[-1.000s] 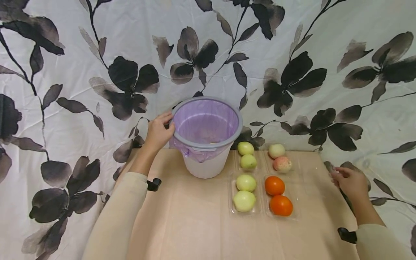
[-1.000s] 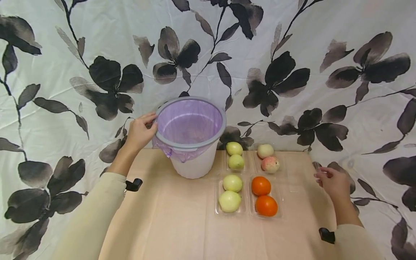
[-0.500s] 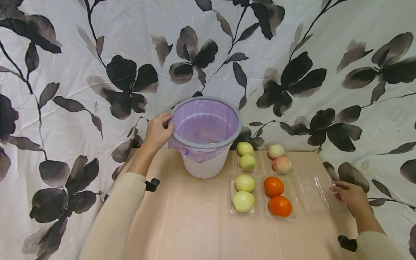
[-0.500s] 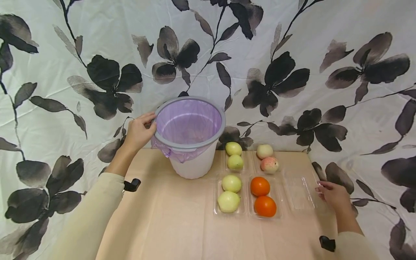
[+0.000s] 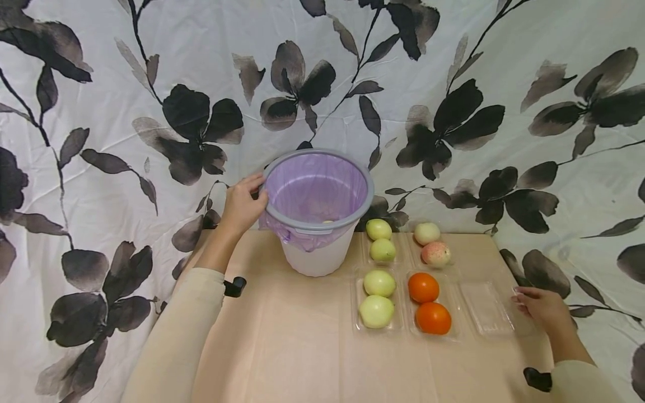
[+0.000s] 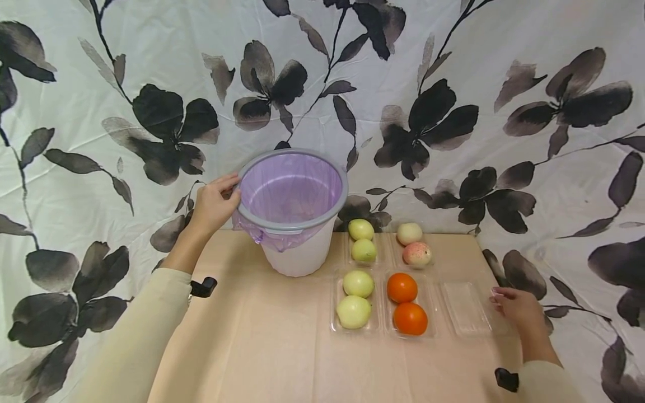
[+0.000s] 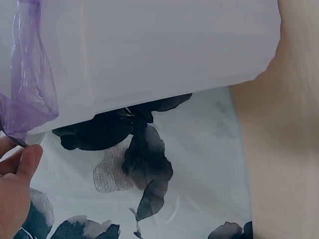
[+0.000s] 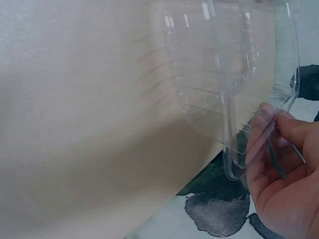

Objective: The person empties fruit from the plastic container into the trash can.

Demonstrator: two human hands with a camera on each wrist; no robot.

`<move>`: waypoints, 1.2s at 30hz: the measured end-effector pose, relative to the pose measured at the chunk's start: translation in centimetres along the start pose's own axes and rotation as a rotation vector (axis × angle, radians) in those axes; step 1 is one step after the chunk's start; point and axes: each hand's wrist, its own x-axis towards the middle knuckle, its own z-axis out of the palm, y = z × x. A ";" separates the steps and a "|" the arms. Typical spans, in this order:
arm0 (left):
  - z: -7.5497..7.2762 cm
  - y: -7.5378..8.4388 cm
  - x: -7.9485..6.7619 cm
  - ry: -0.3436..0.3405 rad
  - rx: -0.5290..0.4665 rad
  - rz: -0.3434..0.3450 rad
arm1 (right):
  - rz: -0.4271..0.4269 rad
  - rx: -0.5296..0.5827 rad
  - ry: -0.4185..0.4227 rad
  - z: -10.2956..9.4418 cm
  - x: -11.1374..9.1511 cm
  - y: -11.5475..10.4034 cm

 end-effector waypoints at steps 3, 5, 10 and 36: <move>0.0 0.0 0.0 -0.001 0.003 0.000 | 0.006 -0.025 0.007 0.2 -0.2 0.3; 0.0 0.0 0.0 -0.002 0.005 0.002 | 0.010 -0.032 0.018 0.3 -0.4 0.5; 0.0 0.0 -0.2 -0.005 0.006 0.002 | 0.032 -0.041 0.037 0.5 -0.5 1.1; -0.2 0.3 -0.1 -0.010 -0.008 0.010 | -0.227 -0.168 0.123 2.0 -1.3 -5.6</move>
